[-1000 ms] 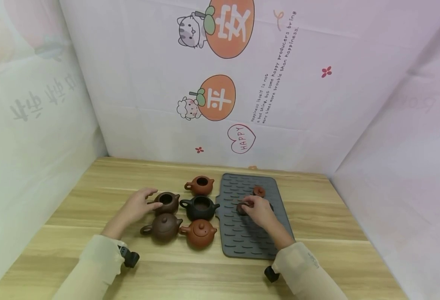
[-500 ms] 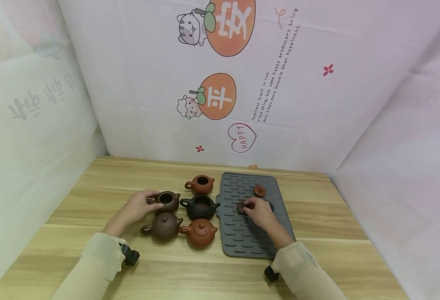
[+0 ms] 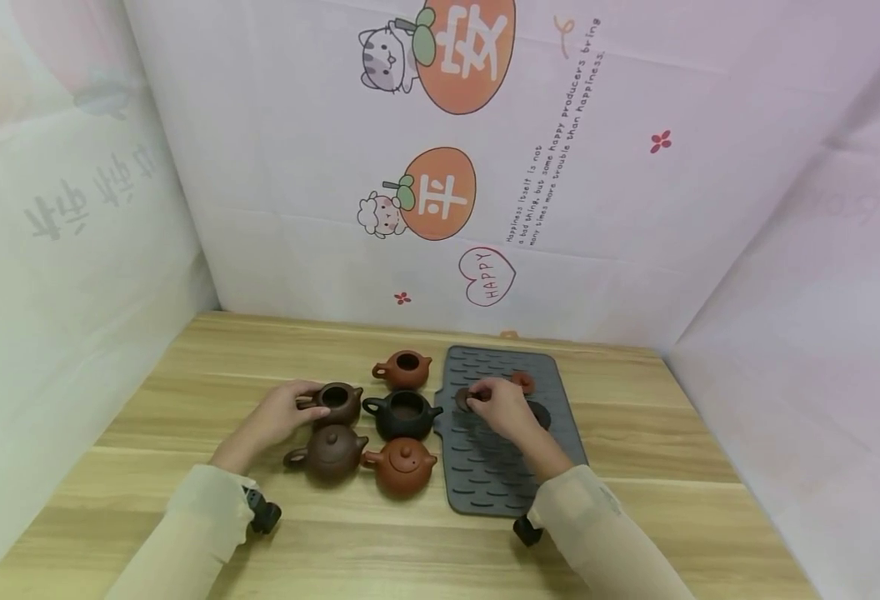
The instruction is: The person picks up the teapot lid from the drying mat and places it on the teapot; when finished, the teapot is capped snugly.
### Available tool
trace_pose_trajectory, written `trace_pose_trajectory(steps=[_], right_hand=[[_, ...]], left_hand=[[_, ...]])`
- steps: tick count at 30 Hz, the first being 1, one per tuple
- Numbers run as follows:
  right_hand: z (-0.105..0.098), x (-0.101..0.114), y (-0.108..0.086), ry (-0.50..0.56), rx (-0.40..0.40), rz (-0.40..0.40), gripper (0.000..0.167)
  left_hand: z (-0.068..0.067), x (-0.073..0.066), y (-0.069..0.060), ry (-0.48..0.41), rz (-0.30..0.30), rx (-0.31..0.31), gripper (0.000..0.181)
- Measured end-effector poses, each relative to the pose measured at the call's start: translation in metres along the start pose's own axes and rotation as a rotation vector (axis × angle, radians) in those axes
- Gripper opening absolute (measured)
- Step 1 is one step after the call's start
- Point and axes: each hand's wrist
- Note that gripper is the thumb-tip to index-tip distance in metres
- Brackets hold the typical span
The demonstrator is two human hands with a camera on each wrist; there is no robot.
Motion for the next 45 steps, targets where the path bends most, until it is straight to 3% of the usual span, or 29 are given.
trace_pose_trajectory(steps=[18,25,29,36,45], right_hand=[[0.017,0.088,0.023,-0.016,0.065,-0.157,0.014],[0.03,0.116,0.03,-0.009,0.106,-0.172,0.014],[0.038,0.129,0.033,-0.024,0.111,-0.188,0.013],[0.052,0.149,0.037,-0.03,0.173,-0.148,0.015],[0.073,0.163,0.044,-0.071,0.184,-0.198,0.015]], left_hand=[[-0.001,0.001,0.0,0.028,0.018,0.001,0.044],[-0.001,0.002,0.0,0.035,0.027,-0.005,0.045],[-0.002,0.001,0.0,0.028,0.042,-0.006,0.044],[-0.001,0.001,0.0,-0.046,0.057,0.006,0.039],[0.0,0.002,0.001,-0.074,0.052,0.013,0.036]])
Point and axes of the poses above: each hand's wrist, its own y-axis towards the middle knuckle, its own z-axis out of the palm, x = y × z, and after that the axes turned 5 degrees about -y, right-handed
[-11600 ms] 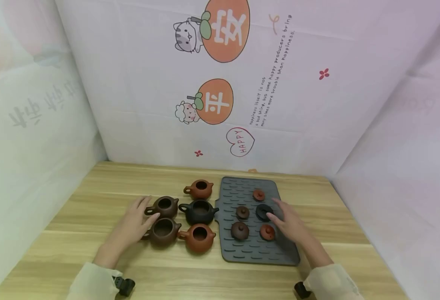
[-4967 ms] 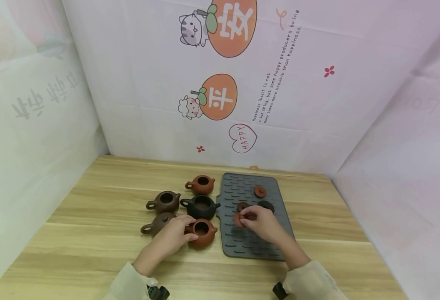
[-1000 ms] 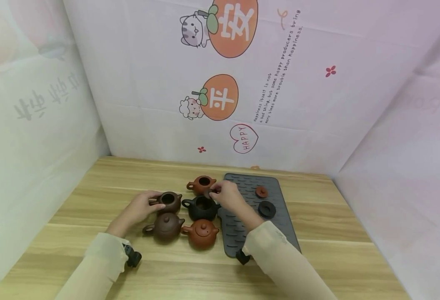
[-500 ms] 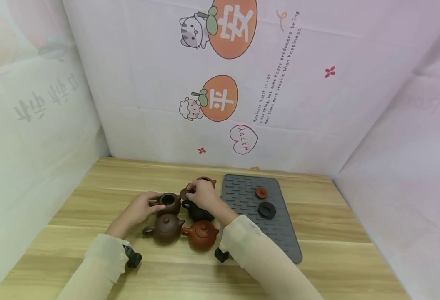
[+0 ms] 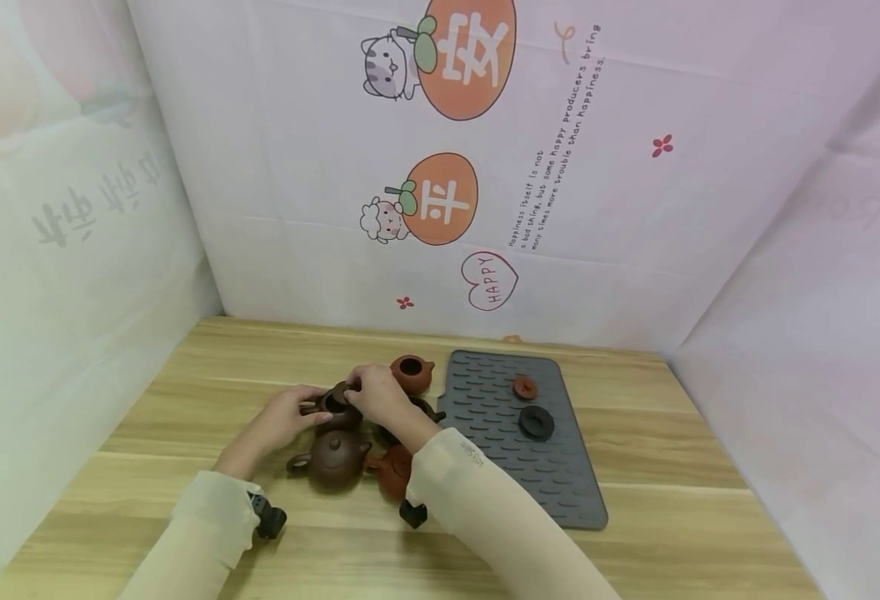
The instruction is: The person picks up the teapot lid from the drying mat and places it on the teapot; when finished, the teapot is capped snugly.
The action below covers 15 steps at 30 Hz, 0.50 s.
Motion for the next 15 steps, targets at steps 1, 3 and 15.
trace_pose_trajectory(steps=[1,3,15], right_hand=[[0.001,0.002,0.001,-0.009,0.005,0.0,0.016],[0.004,0.004,0.003,-0.035,0.01,0.0,0.016],[0.016,0.01,0.005,-0.053,0.036,0.014,0.017]], left_hand=[[0.0,0.0,0.0,0.002,-0.004,-0.003,0.037],[0.0,0.001,0.0,0.013,-0.002,-0.007,0.037],[0.002,0.002,0.001,0.012,-0.019,-0.016,0.037]])
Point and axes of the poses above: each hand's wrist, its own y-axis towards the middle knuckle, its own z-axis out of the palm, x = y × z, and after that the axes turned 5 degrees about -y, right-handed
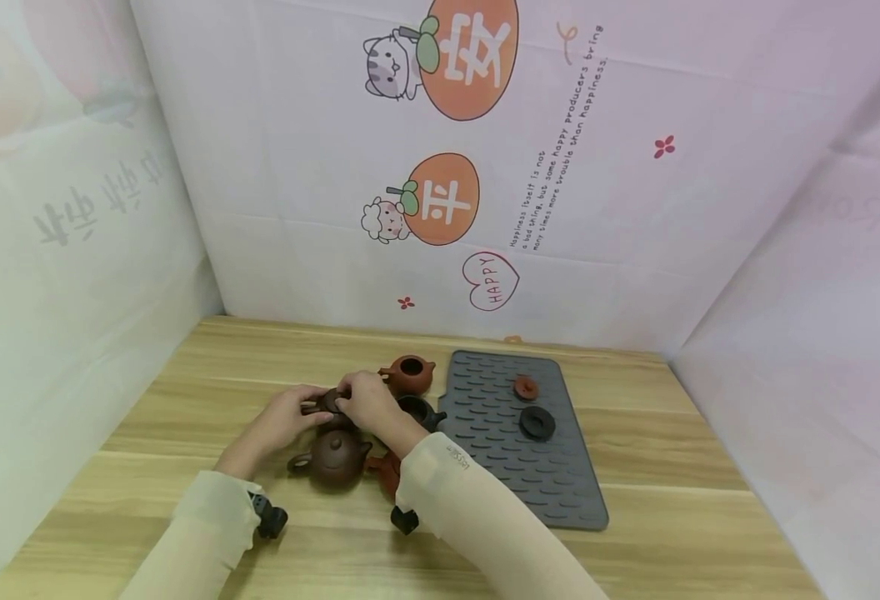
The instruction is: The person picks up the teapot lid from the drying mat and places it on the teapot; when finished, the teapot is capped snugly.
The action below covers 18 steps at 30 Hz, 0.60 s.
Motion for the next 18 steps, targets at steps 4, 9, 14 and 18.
trace_pose_trajectory(steps=[4,9,14,18], right_hand=[[-0.001,-0.001,-0.002,0.008,0.009,-0.014,0.017],[-0.011,-0.01,-0.006,0.024,0.003,-0.014,0.022],[-0.028,-0.033,-0.017,0.072,-0.037,-0.004,0.026],[-0.042,-0.058,-0.029,0.097,-0.067,0.016,0.024]], left_hand=[[0.001,0.0,0.0,0.016,-0.016,0.007,0.037],[0.0,-0.001,0.001,0.035,-0.011,0.027,0.038],[-0.001,-0.003,0.003,0.071,-0.012,0.028,0.039],[-0.003,-0.008,0.003,0.132,-0.025,0.037,0.045]])
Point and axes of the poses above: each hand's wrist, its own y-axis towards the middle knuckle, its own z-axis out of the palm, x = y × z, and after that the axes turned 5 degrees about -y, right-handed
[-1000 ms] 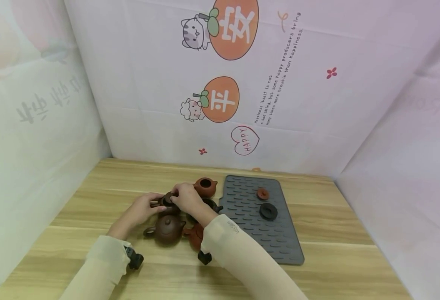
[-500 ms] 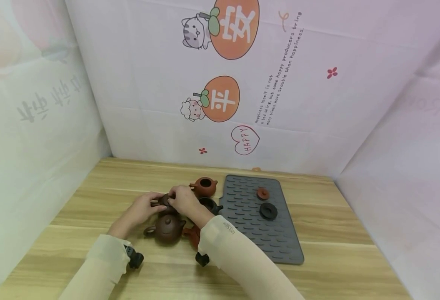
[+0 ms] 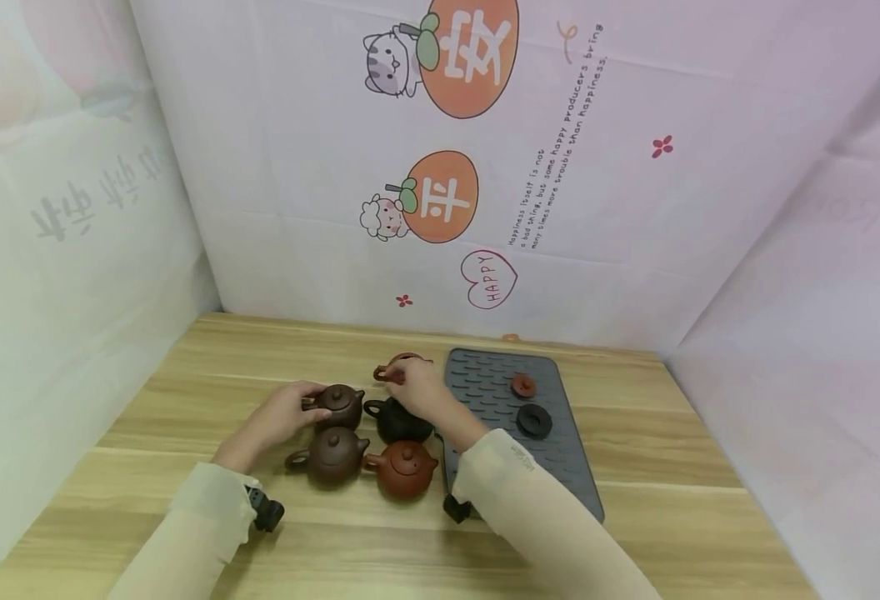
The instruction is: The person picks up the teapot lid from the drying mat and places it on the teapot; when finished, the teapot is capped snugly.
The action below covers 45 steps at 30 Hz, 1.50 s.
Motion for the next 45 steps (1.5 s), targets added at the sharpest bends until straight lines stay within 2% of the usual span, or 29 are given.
trace_pose_trajectory(steps=[5,9,15,19,25,34,39,45], right_hand=[[-0.019,-0.034,-0.015,-0.011,-0.057,0.035,0.021],[-0.031,-0.056,-0.027,-0.014,-0.107,0.051,0.021],[-0.045,-0.079,-0.046,0.015,-0.147,0.11,0.021],[-0.051,-0.092,-0.057,0.017,-0.178,0.137,0.021],[-0.058,-0.114,-0.075,0.023,-0.208,0.186,0.02],[-0.069,-0.16,-0.099,0.063,-0.24,0.216,0.02],[-0.071,-0.181,-0.108,0.061,-0.24,0.238,0.022],[-0.066,-0.197,-0.11,-0.003,-0.202,0.274,0.023]], left_hand=[[-0.005,-0.016,0.003,0.049,-0.002,0.01,0.055],[-0.004,-0.04,0.01,0.056,0.053,0.039,0.053],[0.01,-0.074,0.026,0.101,0.113,0.142,0.046],[0.022,-0.087,0.034,0.126,0.098,0.204,0.046],[0.036,-0.088,0.041,0.164,0.005,0.246,0.048],[0.049,-0.084,0.046,0.187,-0.07,0.26,0.052],[0.054,-0.081,0.051,0.217,-0.072,0.265,0.051],[0.059,-0.078,0.053,0.201,-0.077,0.26,0.046]])
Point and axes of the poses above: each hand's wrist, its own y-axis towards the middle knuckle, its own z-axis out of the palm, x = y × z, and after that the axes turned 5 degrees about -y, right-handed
